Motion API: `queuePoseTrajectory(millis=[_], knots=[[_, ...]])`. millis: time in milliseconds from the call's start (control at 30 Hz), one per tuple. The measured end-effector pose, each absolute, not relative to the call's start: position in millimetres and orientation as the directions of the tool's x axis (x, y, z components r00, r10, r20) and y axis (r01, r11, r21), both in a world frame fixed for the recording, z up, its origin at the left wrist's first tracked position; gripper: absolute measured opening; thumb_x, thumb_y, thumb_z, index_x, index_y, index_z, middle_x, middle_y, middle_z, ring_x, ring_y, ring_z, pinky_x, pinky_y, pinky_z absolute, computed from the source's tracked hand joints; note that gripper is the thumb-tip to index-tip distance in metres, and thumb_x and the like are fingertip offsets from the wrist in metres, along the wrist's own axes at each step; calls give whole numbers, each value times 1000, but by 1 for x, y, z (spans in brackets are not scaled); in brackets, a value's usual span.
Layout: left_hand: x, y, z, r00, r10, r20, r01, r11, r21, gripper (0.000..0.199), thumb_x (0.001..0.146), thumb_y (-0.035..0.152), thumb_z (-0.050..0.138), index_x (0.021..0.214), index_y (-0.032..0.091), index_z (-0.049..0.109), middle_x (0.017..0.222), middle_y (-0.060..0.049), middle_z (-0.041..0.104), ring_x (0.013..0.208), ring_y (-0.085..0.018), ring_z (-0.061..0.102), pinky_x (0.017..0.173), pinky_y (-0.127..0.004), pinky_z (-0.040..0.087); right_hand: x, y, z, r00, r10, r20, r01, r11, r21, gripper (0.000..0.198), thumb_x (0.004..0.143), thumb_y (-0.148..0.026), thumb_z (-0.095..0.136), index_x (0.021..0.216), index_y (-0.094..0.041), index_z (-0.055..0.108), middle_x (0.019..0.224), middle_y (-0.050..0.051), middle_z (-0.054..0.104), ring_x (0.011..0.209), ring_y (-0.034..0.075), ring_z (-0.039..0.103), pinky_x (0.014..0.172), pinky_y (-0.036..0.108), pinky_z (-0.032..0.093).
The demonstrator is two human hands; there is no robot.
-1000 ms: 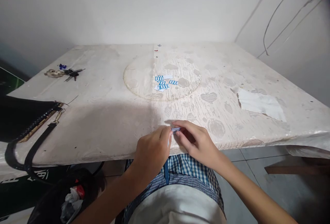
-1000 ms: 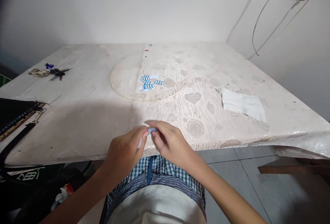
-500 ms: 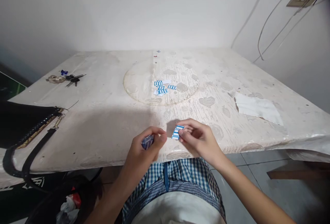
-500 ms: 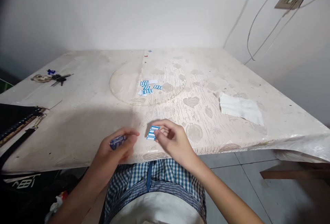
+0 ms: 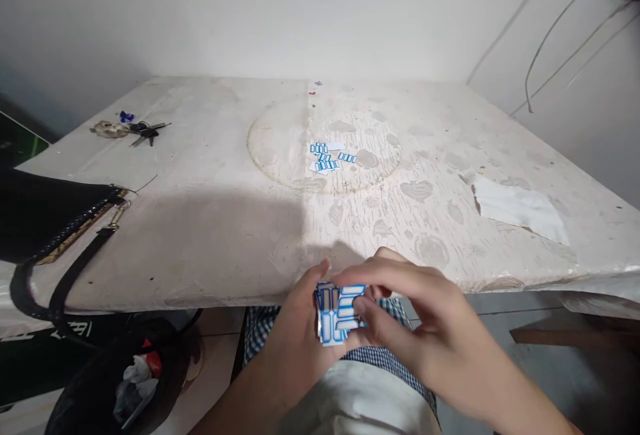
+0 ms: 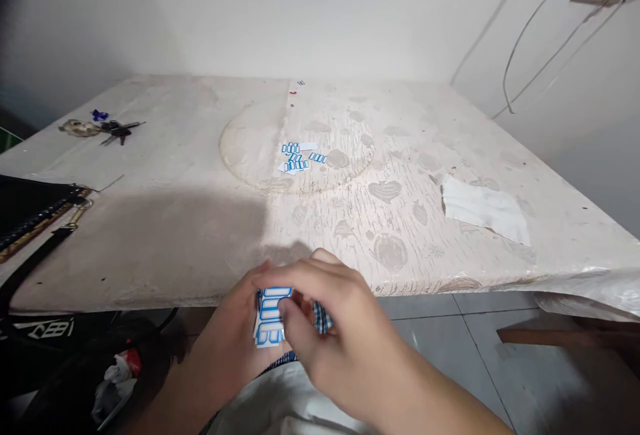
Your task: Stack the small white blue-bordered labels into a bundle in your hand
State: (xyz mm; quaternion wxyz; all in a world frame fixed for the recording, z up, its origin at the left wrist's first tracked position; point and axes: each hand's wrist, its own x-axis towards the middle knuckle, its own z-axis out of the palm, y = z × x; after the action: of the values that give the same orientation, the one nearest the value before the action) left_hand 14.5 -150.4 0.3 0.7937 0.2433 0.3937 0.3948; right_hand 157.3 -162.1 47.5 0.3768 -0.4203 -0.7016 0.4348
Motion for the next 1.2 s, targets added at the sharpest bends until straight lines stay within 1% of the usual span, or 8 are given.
queuePoseTrajectory(millis=[167, 300, 433, 667, 733, 833, 1033, 1200], knots=[[16, -160, -17, 356, 856, -375, -263, 477, 838, 27, 75, 39, 61, 93, 20, 55, 78, -3, 62, 84, -21, 61, 83, -37, 46, 151, -168, 34, -452, 888, 89, 390, 286, -875, 46, 77, 4, 46, 108, -27, 59, 83, -1, 57, 82, 14, 50, 68, 26, 43], [16, -162, -14, 369, 867, -334, -132, 405, 905, 68, 54, 16, 76, 114, 20, 44, 90, -3, 65, 94, -24, 60, 91, -36, 44, 152, -169, 33, -451, 892, 33, 462, 264, -847, 43, 78, 4, 46, 107, -24, 59, 80, 1, 54, 82, 16, 48, 71, 30, 42], [17, -162, -13, 371, 883, -287, -9, 312, 950, 70, 56, 10, 72, 118, 16, 38, 107, -7, 63, 101, -22, 59, 96, -32, 43, 152, -171, 36, -468, 883, 41, 480, 293, -827, 44, 78, 4, 46, 108, -24, 58, 78, 1, 54, 81, 17, 45, 73, 32, 40], [19, -166, -23, 412, 881, -232, -112, 302, 947, 71, 58, 13, 73, 120, 20, 38, 117, -6, 58, 104, -20, 57, 94, -30, 44, 154, -175, 41, -464, 885, 31, 532, 307, -789, 50, 78, 5, 43, 114, -28, 54, 85, -1, 58, 85, 18, 45, 74, 34, 37], [22, -163, -16, 402, 854, -331, -236, 446, 863, 65, 55, 14, 75, 112, 19, 44, 108, -3, 61, 100, -19, 57, 93, -29, 43, 153, -176, 38, -458, 888, 42, 567, 328, -756, 45, 79, 3, 44, 112, -25, 55, 84, 0, 58, 84, 20, 44, 73, 35, 37], [29, -156, -2, 425, 730, -536, -423, 683, 595, 21, 72, 31, 62, 85, 18, 51, 77, 0, 59, 84, -16, 59, 85, -28, 45, 149, -177, 31, -444, 891, 98, 638, 391, -664, 33, 81, -3, 44, 107, -18, 57, 87, 6, 55, 83, 23, 43, 70, 38, 37], [38, -152, 9, 553, 540, -635, -612, 780, 131, 30, 84, 40, 44, 66, 16, 48, 57, 3, 44, 55, -9, 49, 57, -21, 42, 147, -182, 30, -390, 908, 150, 747, 408, -525, 33, 82, -11, 45, 114, -12, 51, 102, 13, 47, 88, 25, 42, 71, 41, 41], [35, -152, 15, 557, 545, -627, -559, 804, 201, 45, 83, 52, 44, 58, 15, 46, 49, 4, 35, 43, -6, 33, 43, -18, 27, 156, -182, 42, -519, 842, 151, 699, 519, -492, 59, 82, -20, 55, 135, -10, 31, 126, 13, 40, 114, 28, 34, 92, 40, 38]])
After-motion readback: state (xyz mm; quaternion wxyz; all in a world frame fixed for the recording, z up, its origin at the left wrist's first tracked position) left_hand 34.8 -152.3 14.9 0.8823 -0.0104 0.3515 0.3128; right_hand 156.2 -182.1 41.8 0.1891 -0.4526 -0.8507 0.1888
